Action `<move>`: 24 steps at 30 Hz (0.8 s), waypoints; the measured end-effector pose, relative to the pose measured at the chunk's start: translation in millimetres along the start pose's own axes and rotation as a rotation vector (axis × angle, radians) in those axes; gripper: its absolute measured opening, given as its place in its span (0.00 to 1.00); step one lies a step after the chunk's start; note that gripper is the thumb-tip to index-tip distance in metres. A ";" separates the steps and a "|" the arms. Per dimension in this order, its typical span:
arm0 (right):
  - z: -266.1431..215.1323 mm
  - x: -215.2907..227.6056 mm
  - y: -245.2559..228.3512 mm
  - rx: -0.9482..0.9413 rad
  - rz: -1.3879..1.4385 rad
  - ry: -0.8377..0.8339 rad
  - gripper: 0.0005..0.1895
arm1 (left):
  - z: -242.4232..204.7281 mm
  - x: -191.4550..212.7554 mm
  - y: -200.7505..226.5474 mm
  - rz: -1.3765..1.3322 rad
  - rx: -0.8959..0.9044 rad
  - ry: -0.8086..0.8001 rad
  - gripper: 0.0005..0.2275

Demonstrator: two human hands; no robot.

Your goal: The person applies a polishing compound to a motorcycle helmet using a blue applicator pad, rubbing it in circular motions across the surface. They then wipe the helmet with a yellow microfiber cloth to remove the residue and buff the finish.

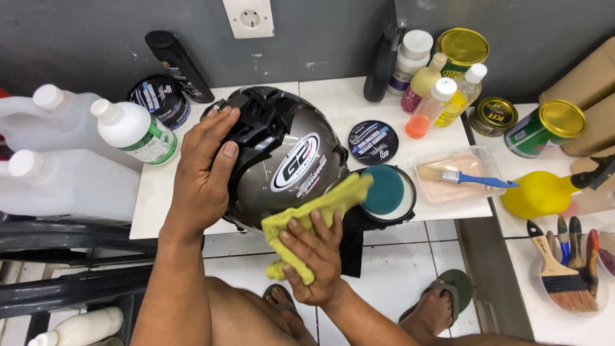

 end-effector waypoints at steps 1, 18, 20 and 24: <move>-6.4 -3.3 4.4 0.008 -0.016 -0.024 0.23 | -1.0 0.0 -0.2 -0.002 0.002 -0.007 0.17; 31.4 -12.3 -24.2 -0.224 -0.153 -0.268 0.33 | -0.1 -3.6 -4.6 0.077 -0.007 -0.039 0.16; 68.1 1.3 -17.2 -0.260 -0.134 -0.280 0.32 | -0.2 -3.6 -4.8 0.077 0.006 -0.052 0.16; 145.0 22.4 28.7 -0.420 0.000 -0.311 0.29 | -1.8 -4.3 -6.0 0.072 0.016 -0.046 0.16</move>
Point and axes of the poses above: each hand's wrist, its own z-axis towards the middle knuckle, its own x-axis out of the back of the hand, y = z × x, the point moved 6 cm from there along z, towards the middle knuckle, and after that the axes turned 8 degrees about -y, right-handed, at the moved point
